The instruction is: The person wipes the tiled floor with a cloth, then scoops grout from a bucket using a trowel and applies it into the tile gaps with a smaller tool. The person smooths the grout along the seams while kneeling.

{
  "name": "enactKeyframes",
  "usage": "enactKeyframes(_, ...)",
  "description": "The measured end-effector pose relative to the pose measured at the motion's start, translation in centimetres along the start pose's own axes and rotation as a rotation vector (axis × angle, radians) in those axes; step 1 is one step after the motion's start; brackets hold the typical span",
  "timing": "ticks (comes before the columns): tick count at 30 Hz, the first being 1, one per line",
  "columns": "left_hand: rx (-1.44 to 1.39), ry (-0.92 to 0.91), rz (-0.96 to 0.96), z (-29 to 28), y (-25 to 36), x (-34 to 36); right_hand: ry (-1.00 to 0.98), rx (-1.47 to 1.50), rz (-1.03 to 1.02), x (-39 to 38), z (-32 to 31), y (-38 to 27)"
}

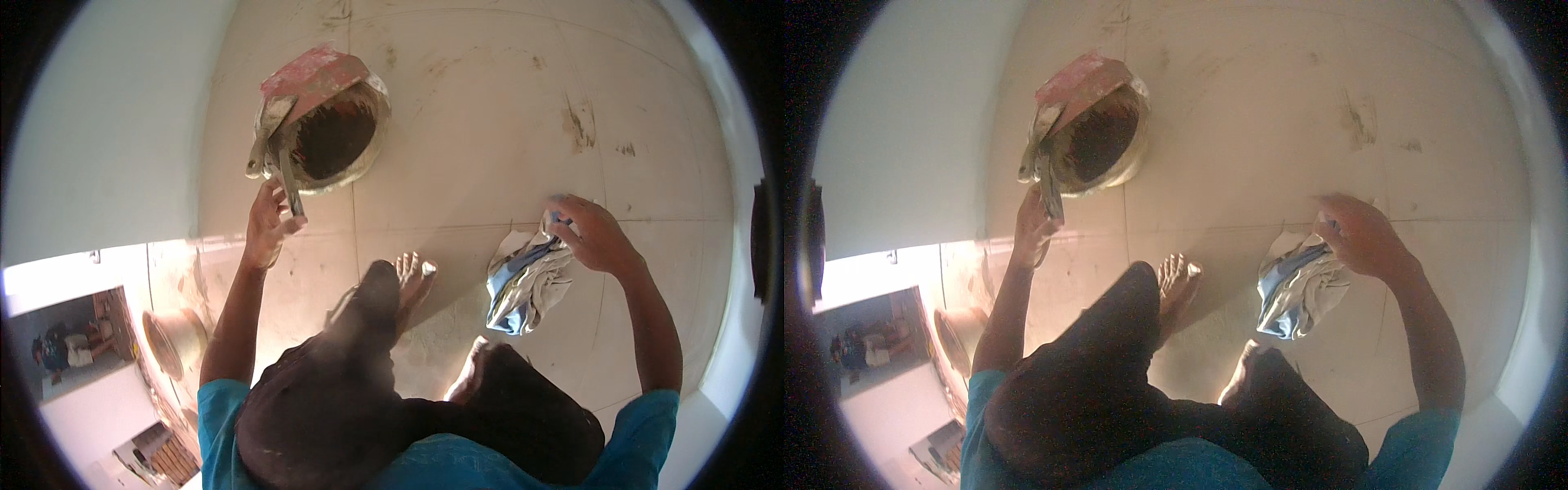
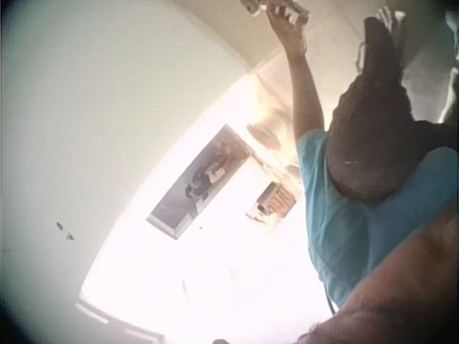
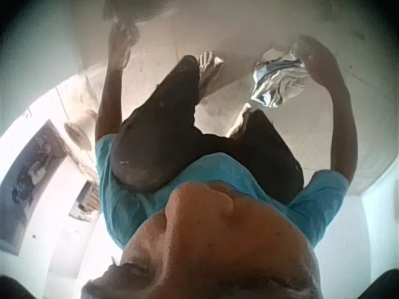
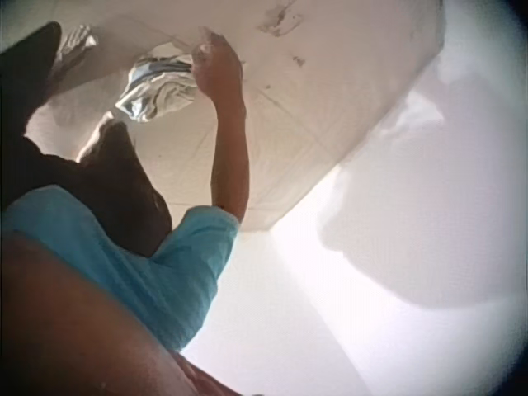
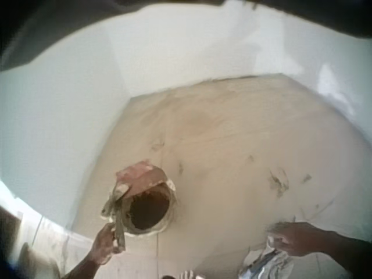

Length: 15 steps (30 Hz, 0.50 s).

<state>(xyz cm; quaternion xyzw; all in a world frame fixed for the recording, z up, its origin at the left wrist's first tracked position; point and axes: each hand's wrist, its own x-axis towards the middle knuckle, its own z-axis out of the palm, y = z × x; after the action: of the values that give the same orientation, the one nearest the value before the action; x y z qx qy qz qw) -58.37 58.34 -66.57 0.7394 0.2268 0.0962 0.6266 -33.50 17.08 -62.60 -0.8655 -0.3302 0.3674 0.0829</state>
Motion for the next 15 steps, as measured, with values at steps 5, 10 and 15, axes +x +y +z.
enactKeyframes(5,-0.048,0.018,-0.024,-1.5,-1.3,-7.9,0.131,0.098,-0.49,3.0,3.7,-2.5)
enactKeyframes(10,-0.135,0.095,-0.118,-1.1,-3.6,-10.3,-0.02,0.303,-0.499,4.0,5.8,-4.7)
enactKeyframes(15,-0.052,0.282,-0.152,-5.8,-4.8,-16.5,-0.059,0.191,-0.4,2.9,7.6,-5.5)
